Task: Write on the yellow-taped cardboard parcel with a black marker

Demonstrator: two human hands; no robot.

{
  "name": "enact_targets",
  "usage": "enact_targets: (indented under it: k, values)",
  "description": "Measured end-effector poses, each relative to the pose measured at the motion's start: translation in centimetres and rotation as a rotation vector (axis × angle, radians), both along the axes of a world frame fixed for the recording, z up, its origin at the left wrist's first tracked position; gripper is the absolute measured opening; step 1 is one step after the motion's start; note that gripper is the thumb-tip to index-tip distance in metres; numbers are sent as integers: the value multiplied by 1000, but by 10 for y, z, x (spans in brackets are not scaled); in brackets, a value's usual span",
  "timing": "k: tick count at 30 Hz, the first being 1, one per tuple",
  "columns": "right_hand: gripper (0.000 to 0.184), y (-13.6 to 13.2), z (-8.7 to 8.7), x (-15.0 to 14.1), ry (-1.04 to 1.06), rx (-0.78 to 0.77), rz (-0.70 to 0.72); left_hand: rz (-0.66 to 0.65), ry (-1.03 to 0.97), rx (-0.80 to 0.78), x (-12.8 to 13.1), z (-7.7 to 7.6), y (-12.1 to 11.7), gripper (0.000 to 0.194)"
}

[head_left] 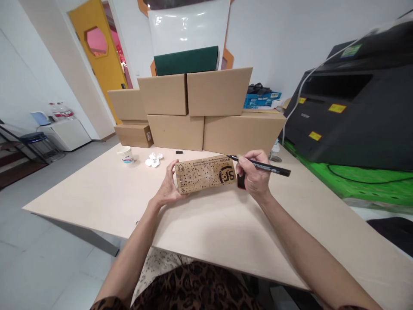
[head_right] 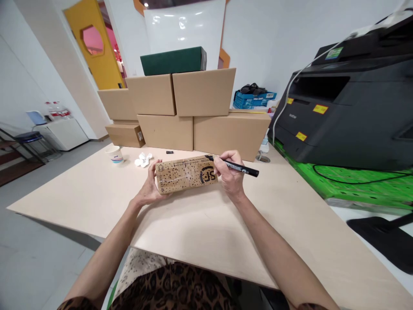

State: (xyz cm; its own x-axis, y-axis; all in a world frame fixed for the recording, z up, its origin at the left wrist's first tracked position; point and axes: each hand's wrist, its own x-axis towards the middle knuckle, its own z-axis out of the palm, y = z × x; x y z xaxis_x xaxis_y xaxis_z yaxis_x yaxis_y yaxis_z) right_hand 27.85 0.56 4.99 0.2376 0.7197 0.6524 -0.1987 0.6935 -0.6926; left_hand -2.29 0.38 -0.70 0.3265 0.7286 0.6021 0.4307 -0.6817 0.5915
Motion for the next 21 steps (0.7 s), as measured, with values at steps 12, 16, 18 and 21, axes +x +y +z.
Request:
enact_targets:
  k: [12, 16, 18, 21]
  values:
    - [20, -21, -18, -2, -210, -77, -96, -7, -5, 72, 1, -3, 4, 133]
    - [17, -35, -17, -18, -365, -57, -136, -7, -11, 63, 3, -3, 2, 134]
    - [15, -39, -17, -24, -446, -30, -172, -7, -23, 58, 4, -4, 1, 133]
    - [16, -43, -19, -31, -534, 3, -206, -10, -31, 64, 6, -5, 1, 133]
